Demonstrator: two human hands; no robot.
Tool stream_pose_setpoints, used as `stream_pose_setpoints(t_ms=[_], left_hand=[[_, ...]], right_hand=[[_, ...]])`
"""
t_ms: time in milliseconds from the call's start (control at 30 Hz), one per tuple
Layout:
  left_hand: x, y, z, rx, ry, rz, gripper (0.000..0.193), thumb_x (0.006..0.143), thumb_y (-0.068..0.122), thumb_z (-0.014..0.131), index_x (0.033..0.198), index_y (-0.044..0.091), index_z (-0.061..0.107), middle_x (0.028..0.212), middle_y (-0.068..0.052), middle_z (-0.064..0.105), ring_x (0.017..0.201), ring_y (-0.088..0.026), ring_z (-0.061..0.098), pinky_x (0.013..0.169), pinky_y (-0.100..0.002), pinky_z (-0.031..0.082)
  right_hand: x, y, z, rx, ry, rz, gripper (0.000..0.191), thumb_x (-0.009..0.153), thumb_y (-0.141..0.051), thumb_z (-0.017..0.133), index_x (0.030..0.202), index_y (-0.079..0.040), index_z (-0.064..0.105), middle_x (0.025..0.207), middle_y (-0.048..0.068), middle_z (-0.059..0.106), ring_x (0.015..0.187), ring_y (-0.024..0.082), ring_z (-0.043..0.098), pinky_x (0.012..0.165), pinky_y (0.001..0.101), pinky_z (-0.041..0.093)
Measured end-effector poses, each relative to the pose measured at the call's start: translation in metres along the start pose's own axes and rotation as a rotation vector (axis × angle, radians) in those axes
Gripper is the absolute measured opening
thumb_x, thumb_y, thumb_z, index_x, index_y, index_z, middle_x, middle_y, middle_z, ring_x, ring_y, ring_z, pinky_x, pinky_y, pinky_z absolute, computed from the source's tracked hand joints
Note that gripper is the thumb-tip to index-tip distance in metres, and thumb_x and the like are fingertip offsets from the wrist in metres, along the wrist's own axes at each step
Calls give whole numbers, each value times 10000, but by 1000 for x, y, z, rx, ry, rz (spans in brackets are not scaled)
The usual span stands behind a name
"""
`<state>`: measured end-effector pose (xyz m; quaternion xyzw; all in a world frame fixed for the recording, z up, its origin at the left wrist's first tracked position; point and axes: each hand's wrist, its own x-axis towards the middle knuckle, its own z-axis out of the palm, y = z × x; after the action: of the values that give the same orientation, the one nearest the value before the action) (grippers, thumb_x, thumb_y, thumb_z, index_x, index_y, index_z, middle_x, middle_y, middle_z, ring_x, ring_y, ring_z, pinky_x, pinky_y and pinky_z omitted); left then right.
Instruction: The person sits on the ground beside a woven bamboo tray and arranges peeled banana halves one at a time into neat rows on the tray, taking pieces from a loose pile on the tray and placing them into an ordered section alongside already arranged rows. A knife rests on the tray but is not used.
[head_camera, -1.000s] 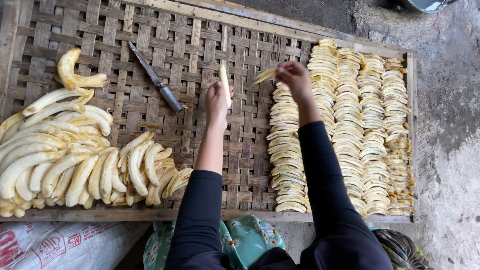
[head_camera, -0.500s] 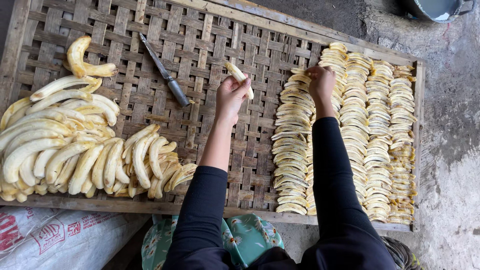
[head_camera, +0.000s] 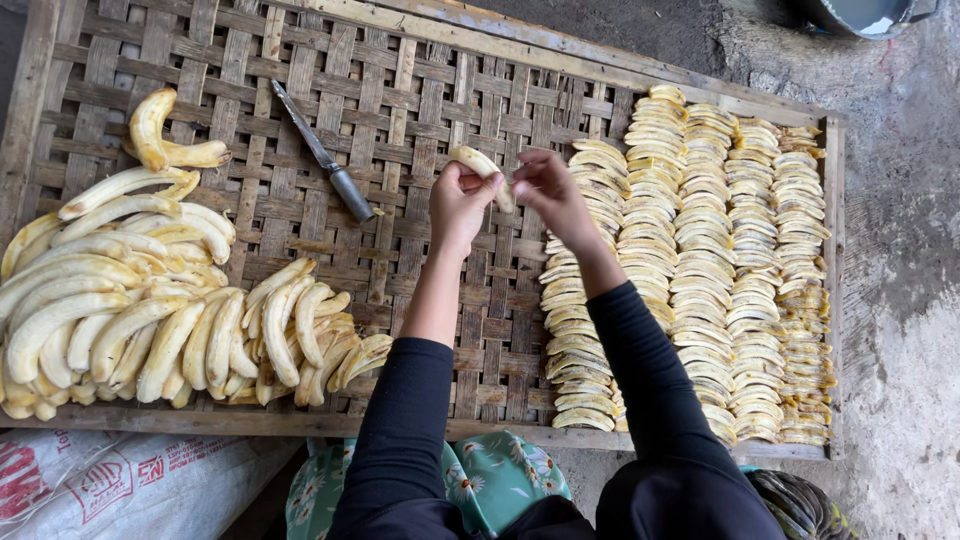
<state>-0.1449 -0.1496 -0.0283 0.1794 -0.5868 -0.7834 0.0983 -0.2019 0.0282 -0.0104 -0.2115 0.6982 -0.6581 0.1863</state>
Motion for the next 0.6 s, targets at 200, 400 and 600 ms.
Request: stream_pose_setpoints(t_ms=[200,400,600], left_hand=[[-3,-2,8,44,13,-115,228,938,127,696,1111,7,608,1042,-100,734,900,-179,731,788,-331,609],[1,5,1,-116,8,-350,327,1007,132,592,1272,5,448,1033,-95,645,856,-156,675,735,-324,608],[0,8,-3,58,-7,-287,402,1018,118,552,1402,48,460,1046,-52,628,774,-103,623,722,-274,604]], right_hand=[[3,-6,28,0,-32,79,276,1041,-99,658,1309,-42,629,1138,76,696,1007,122,652,912,281,555],[50,7,-60,-254,237,53,271,1046,-113,578,1312,-67,609,1032,75,743,908,140,713,771,286,592],[66,0,-133,-968,380,62,102,993,-77,709,1059,-125,771,923,86,748,848,247,737,760,408,579]])
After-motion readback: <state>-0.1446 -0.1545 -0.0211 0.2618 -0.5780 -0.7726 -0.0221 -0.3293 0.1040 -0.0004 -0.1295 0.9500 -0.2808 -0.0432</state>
